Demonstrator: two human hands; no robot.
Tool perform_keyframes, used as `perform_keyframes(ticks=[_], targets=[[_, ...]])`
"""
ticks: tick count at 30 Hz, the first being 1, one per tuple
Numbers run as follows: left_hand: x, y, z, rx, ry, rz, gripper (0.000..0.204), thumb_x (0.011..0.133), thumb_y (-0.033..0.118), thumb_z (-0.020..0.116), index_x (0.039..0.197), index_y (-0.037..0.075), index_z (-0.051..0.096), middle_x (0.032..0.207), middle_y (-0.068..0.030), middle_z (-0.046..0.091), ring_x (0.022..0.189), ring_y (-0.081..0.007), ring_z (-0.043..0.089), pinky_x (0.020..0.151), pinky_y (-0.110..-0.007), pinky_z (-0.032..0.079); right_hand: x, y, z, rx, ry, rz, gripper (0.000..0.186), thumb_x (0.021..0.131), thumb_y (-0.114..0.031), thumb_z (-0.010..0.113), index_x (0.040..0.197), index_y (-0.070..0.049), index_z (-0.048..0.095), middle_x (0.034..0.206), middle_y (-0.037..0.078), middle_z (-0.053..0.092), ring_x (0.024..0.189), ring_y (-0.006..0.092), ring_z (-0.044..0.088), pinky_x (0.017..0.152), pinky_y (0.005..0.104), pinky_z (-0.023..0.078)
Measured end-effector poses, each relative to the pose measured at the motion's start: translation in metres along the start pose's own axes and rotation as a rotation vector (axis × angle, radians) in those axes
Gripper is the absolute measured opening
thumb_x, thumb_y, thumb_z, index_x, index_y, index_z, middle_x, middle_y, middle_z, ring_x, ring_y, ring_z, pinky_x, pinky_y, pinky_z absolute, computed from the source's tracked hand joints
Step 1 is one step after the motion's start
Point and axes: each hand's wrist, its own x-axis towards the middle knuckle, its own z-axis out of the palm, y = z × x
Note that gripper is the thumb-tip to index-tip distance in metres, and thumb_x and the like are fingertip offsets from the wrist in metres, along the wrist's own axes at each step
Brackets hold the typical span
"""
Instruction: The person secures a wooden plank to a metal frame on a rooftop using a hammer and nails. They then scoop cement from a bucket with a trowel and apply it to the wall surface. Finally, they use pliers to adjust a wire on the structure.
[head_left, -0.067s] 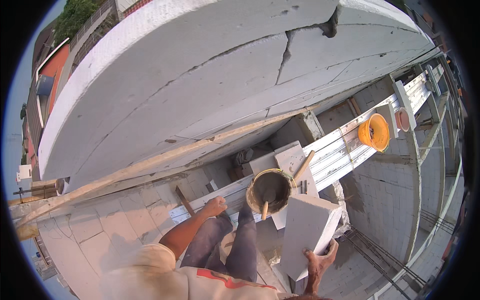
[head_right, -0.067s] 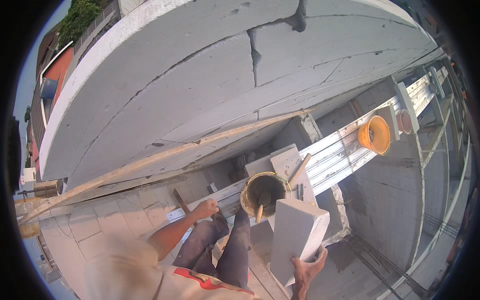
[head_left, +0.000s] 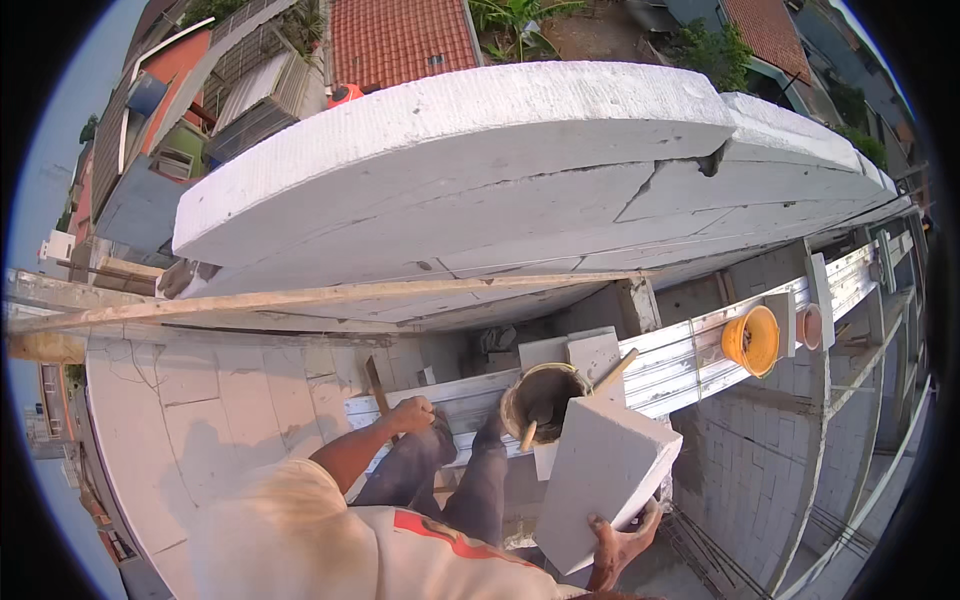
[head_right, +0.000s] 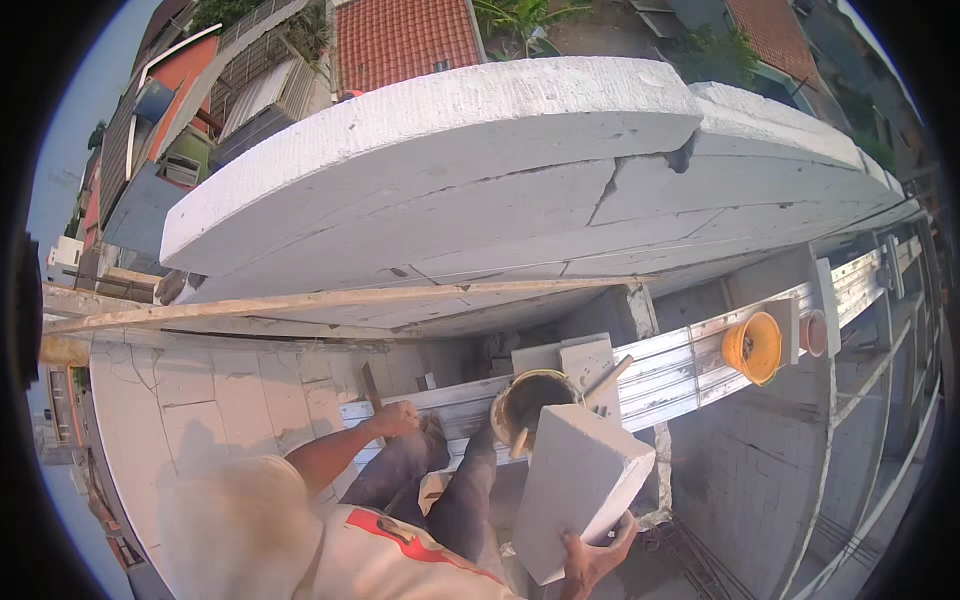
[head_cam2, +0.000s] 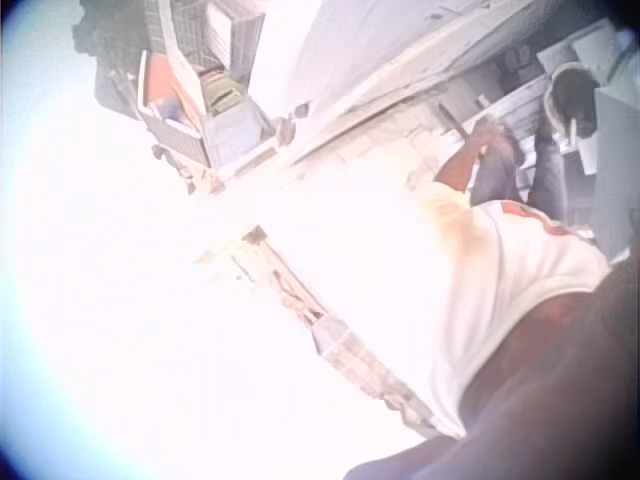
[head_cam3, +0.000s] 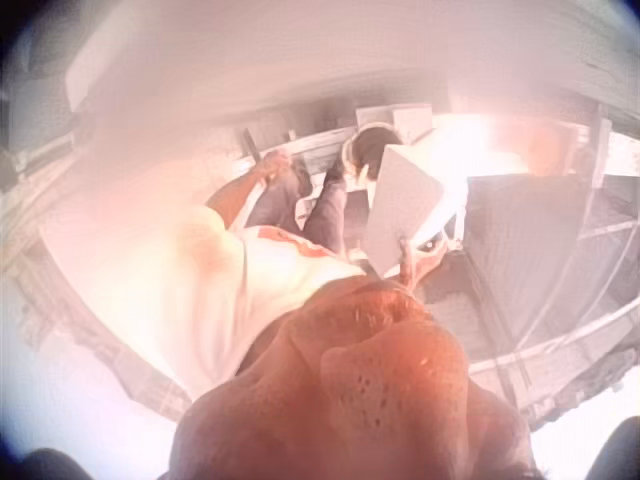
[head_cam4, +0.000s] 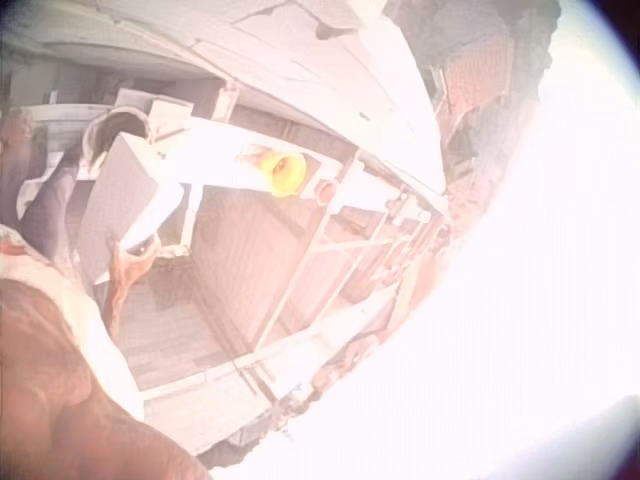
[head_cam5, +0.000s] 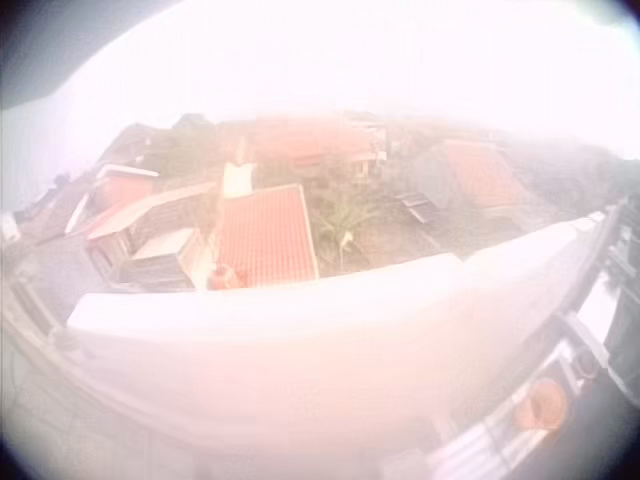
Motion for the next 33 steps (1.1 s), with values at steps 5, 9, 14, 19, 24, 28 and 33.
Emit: perform_keyframes(ticks=[5, 9, 14, 19, 24, 28, 33], targets=[[-0.110, -0.051, -0.049, -0.052, 0.281, 0.045, 0.022, 0.084, 0.022, 0.065, 0.075, 0.002, 0.071, 0.069, -0.0184, 0.068, 0.071, -0.0283, 0.073, 0.070, -0.041, 0.056, -0.025, -0.160, -0.014, 0.044, -0.037, -0.464, 0.100, 0.055, -0.049, 0.089, 0.134, 0.003, 0.055, 0.112, 0.011, 0.055, 0.112, 0.0290, 0.057, 0.100, 0.0500, 0.045], [-0.151, -0.102, -0.026, -0.165, 0.614, -0.024, 0.021, 0.084, 0.022, 0.066, 0.078, 0.003, 0.073, 0.072, -0.0174, 0.070, 0.070, -0.0286, 0.071, 0.070, -0.041, 0.056, -0.023, -0.282, -0.035, -0.112, 0.026, -0.969, 0.106, 0.057, -0.052, 0.090, 0.141, 0.003, 0.057, 0.121, 0.014, 0.059, 0.121, 0.0328, 0.059, 0.100, 0.0518, 0.048], [-0.213, -0.125, 0.008, -0.471, 0.579, -0.238, 0.025, 0.087, 0.023, 0.065, 0.082, 0.000, 0.072, 0.093, -0.0274, 0.074, 0.089, -0.0420, 0.074, 0.081, -0.052, 0.059, -0.040, -0.445, 0.037, 0.108, -0.212, -1.182, 0.100, 0.059, -0.042, 0.087, 0.142, 0.005, 0.059, 0.125, 0.017, 0.065, 0.115, 0.0309, 0.065, 0.101, 0.0472, 0.050], [-0.247, -0.178, 0.107, -0.323, 0.828, -0.357, 0.016, 0.083, 0.014, 0.067, 0.073, 0.001, 0.070, 0.088, -0.0236, 0.073, 0.080, -0.0388, 0.075, 0.066, -0.050, 0.061, -0.081, -0.575, 0.139, -0.046, -0.383, -1.374, 0.092, 0.064, -0.041, 0.081, 0.142, 0.004, 0.060, 0.117, 0.020, 0.070, 0.100, 0.0298, 0.071, 0.090, 0.0426, 0.057], [-0.294, -0.214, 0.200, 0.324, 0.731, -0.372, 0.010, 0.077, 0.012, 0.072, 0.069, 0.007, 0.070, 0.071, -0.0141, 0.070, 0.071, -0.0301, 0.074, 0.060, -0.044, 0.059, -0.131, -0.644, 0.244, -0.093, -0.641, -1.438, 0.084, 0.066, -0.030, 0.086, 0.136, 0.010, 0.061, 0.120, 0.020, 0.069, 0.105, 0.0278, 0.070, 0.093, 0.0384, 0.055], [-0.321, -0.219, 0.263, -0.009, 0.798, -0.507, 0.007, 0.075, 0.012, 0.073, 0.068, 0.011, 0.071, 0.068, -0.0102, 0.070, 0.068, -0.0298, 0.073, 0.060, -0.043, 0.059, -0.164, -0.670, 0.311, -0.118, -0.814, -1.509, 0.082, 0.066, -0.028, 0.086, 0.134, 0.010, 0.062, 0.116, 0.020, 0.071, 0.100, 0.0274, 0.072, 0.090, 0.0376, 0.056], [-0.330, -0.206, 0.311, -0.018, 0.835, -0.548, 0.006, 0.075, 0.018, 0.076, 0.071, 0.014, 0.071, 0.070, -0.0104, 0.072, 0.071, -0.0260, 0.074, 0.061, -0.045, 0.057, -0.195, -0.678, 0.378, -0.193, -0.989, -1.583, 0.081, 0.065, -0.028, 0.086, 0.132, 0.010, 0.062, 0.113, 0.018, 0.072, 0.095, 0.0254, 0.073, 0.087, 0.0361, 0.056]])
